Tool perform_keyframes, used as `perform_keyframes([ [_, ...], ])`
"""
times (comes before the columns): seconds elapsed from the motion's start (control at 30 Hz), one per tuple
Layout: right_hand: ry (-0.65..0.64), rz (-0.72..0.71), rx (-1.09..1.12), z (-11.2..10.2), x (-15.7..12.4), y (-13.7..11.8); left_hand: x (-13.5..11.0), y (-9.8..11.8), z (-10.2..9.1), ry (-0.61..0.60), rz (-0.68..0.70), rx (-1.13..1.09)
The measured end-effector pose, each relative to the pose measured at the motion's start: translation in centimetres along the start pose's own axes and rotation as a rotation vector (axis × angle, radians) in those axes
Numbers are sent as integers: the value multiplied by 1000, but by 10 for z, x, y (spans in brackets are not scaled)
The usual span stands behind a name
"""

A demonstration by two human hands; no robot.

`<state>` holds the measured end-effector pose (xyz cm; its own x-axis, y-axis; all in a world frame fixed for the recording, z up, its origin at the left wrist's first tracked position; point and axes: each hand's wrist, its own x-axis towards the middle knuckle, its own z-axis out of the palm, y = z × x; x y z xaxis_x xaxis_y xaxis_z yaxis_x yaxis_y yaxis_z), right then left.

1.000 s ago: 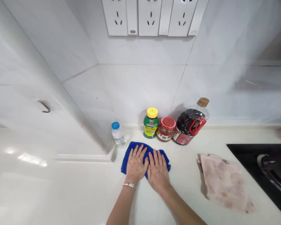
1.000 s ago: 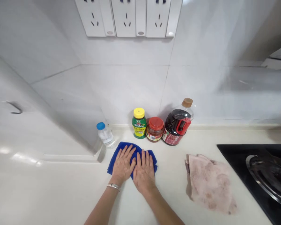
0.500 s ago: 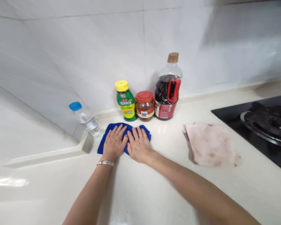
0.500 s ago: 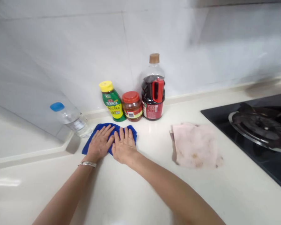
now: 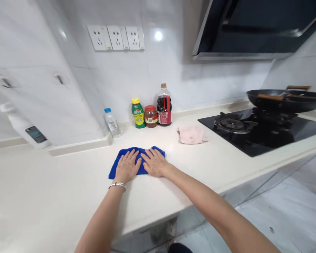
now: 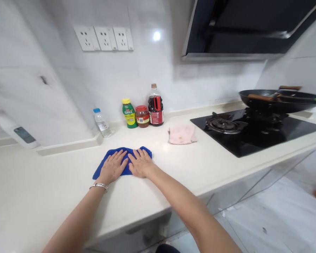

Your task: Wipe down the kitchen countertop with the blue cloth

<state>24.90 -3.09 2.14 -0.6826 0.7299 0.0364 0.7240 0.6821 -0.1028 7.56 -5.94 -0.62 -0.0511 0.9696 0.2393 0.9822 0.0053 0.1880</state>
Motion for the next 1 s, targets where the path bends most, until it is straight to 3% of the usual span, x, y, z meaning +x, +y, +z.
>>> perform_keyframes([
  [0.13, -7, 9, 11, -9, -66, -24, -62, 28, -16, -17, -2, 3],
  [0.23, -5, -35, 26, -17, -104, -29, -97, 45, -24, -46, -2, 28],
  [0.43, 18, -109, 43, -32, -156, -11, -130, 86, -33, -113, 9, 114],
  [0.67, 85, -63, 109, -43, -204, 58, -114, 170, -27, -152, 113, 178],
  [1.0, 231, 192, 90, -58, -271, 182, -45, 304, -3, -242, 305, 81],
])
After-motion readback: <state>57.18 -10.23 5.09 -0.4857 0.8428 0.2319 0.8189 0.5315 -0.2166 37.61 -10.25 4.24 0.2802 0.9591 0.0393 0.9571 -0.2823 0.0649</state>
